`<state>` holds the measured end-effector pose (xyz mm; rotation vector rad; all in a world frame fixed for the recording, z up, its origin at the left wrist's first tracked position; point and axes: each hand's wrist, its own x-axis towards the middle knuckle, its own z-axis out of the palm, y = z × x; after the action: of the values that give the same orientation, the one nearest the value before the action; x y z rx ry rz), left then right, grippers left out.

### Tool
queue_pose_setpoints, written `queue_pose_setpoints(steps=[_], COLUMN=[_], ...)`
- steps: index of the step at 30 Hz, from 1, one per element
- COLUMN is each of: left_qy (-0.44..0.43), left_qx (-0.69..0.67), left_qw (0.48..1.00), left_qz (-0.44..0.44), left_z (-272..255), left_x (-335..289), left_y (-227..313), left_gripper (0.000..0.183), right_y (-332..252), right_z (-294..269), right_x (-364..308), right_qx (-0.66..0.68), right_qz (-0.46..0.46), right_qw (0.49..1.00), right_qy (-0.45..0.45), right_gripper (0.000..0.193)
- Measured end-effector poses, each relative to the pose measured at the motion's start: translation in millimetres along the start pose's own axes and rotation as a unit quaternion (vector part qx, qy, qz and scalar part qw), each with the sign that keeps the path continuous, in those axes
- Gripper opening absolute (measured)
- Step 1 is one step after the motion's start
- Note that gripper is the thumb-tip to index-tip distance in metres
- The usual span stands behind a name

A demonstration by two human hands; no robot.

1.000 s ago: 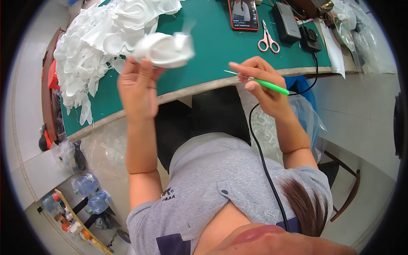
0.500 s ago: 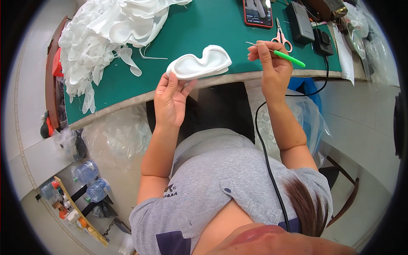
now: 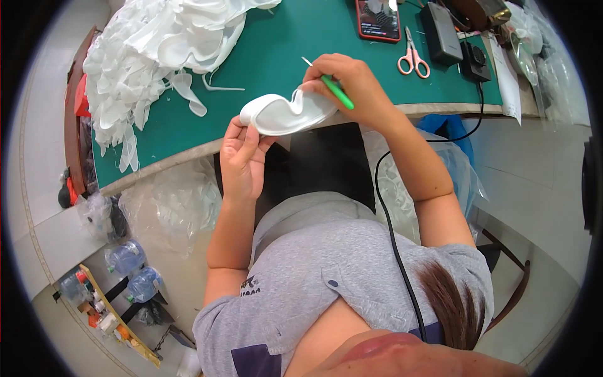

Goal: Using a small tool to scrape and trim excess material from white plastic goggle frames on a factory workbench.

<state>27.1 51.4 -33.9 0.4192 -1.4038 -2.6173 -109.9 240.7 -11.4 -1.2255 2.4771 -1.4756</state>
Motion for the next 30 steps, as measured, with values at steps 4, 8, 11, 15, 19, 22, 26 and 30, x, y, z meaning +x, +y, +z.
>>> queue_pose_setpoints(steps=[4,8,11,15,19,22,26,30], left_qy=[-0.109,-0.163,-0.148,-0.158,-0.167,-0.126,-0.16,-0.125], left_qx=[-0.06,-0.023,0.087,0.091,0.067,-0.008,0.038,0.014], left_qw=[0.988,0.96,0.97,0.981,0.98,0.972,0.973,0.987], left_qz=[-0.092,-0.227,-0.169,-0.071,-0.084,-0.196,-0.161,-0.103], left_z=[4.6,10.1,15.2,34.8,34.7,42.9,30.5,36.9], left_x=[2.0,4.6,10.4,10.4,14.5,17.4,20.6,16.2], left_y=[19.1,22.3,16.3,19.5,17.7,30.5,22.9,20.6], left_gripper=[0.054,0.07,0.052,0.033,0.032,0.026,0.022,0.02], right_y=[0.7,-25.7,-32.4,-35.3,-39.4,-40.0,-37.9,-32.7], right_z=[1.4,2.3,6.0,5.5,3.2,2.9,3.6,6.8], right_x=[0.0,-1.0,-2.1,-4.8,-4.3,-2.5,-1.3,-1.0], right_qx=[0.044,0.1,0.095,0.186,0.246,0.11,0.03,0.092], right_qz=[-0.095,-0.166,-0.165,-0.096,0.0,-0.17,-0.213,-0.126], right_qw=[0.994,0.981,0.982,0.976,0.966,0.976,0.972,0.963], right_qy=[0.012,-0.008,0.008,0.051,0.083,0.08,0.099,0.22], right_gripper=[0.013,0.011,0.011,0.013,0.015,0.015,0.016,0.012])
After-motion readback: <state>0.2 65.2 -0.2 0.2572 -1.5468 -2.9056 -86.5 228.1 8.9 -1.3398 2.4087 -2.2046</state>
